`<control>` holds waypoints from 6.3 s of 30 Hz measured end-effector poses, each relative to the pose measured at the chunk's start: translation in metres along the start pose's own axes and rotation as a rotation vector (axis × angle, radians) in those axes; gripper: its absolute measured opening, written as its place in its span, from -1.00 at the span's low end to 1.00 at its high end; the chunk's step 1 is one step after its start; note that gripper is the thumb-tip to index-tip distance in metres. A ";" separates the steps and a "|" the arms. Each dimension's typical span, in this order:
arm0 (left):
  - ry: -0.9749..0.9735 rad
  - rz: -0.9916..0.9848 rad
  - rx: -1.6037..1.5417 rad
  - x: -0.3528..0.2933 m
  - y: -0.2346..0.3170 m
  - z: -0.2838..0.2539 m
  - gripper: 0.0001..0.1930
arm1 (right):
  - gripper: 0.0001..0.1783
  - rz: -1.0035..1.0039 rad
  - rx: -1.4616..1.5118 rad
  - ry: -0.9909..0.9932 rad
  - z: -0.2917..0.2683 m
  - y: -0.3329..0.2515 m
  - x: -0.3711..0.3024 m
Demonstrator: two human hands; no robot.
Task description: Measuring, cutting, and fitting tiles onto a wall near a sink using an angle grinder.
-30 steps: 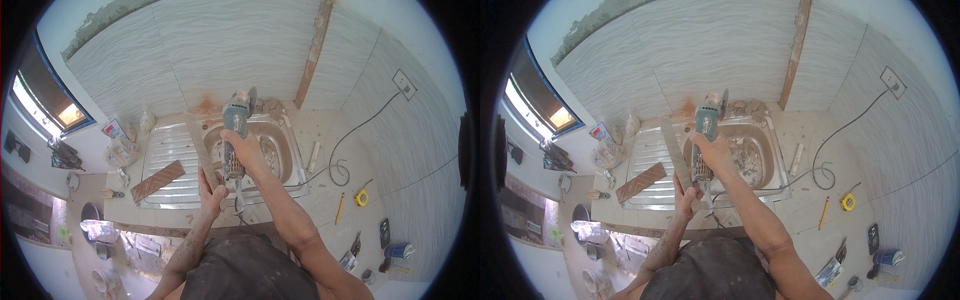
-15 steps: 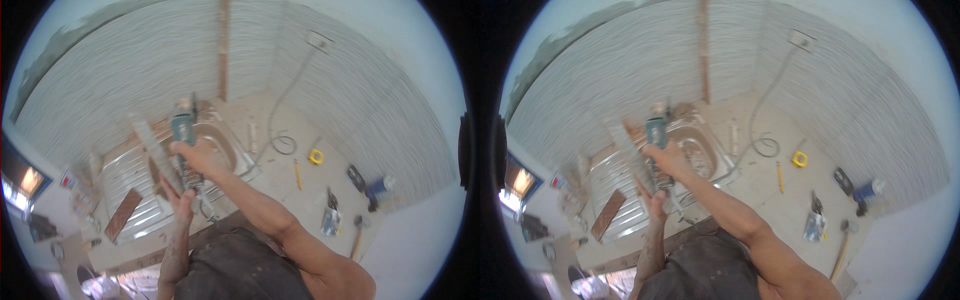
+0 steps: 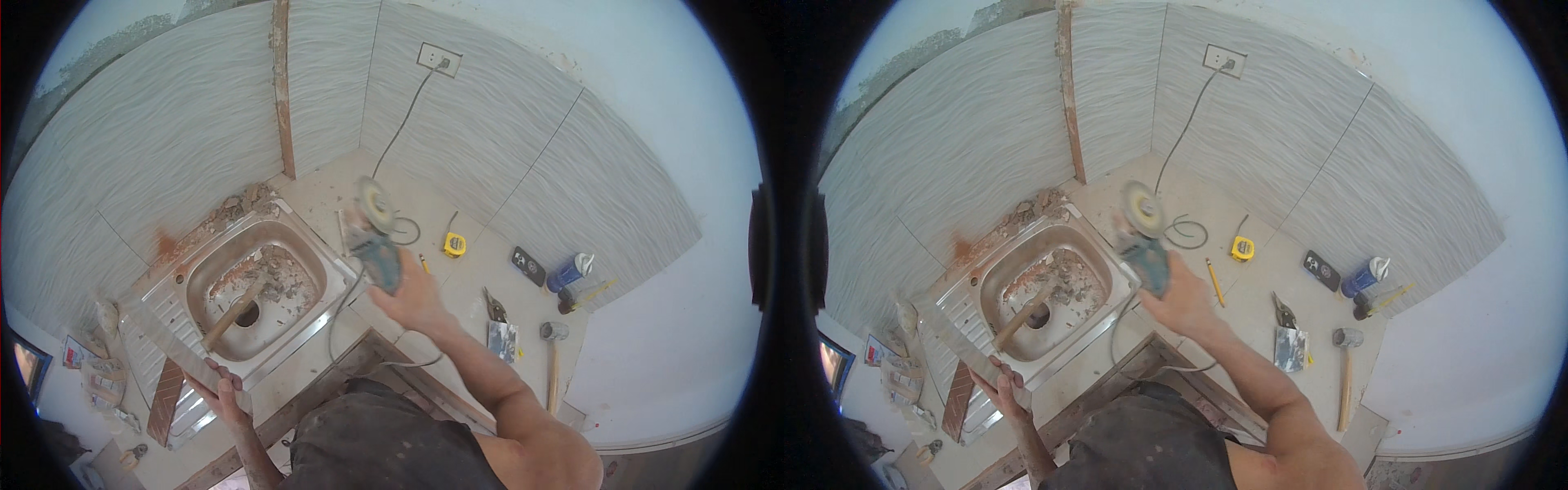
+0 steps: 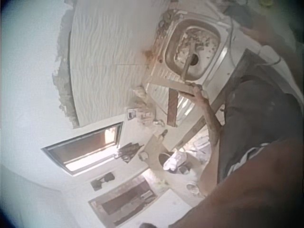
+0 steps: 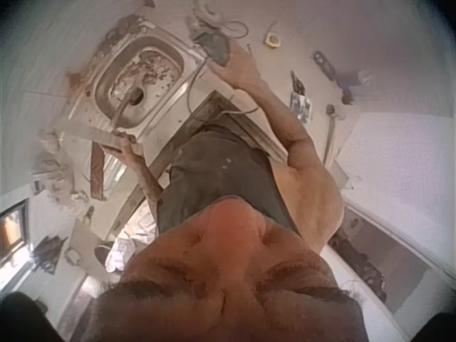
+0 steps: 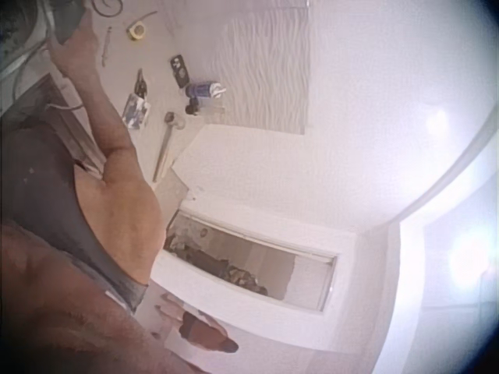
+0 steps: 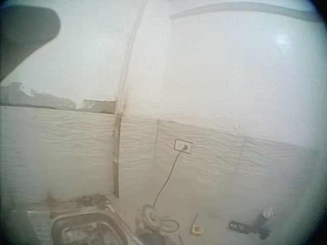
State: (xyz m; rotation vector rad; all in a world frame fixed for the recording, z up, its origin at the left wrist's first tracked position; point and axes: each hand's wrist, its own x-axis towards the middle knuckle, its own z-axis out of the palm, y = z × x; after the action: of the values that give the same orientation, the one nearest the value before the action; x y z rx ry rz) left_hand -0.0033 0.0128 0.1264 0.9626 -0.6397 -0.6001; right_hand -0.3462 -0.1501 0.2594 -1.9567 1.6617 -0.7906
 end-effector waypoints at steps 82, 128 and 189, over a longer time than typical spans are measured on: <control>-0.510 -0.532 -0.569 0.037 0.000 0.076 -0.19 | -0.16 0.044 -0.361 -0.150 0.048 0.194 0.048; -0.607 0.418 0.586 0.436 -0.074 0.412 0.00 | -0.73 -0.629 0.502 0.545 0.047 -0.172 0.477; -0.505 0.109 0.701 0.397 -0.347 0.304 -0.14 | -0.62 -1.339 -0.671 0.498 0.120 -0.057 0.515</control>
State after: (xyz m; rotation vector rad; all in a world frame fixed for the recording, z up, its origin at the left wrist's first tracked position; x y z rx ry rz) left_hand -0.0206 -0.5890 0.0382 1.4250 -1.4031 -0.5290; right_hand -0.1669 -0.6510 0.2787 -3.6123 0.5604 -1.3133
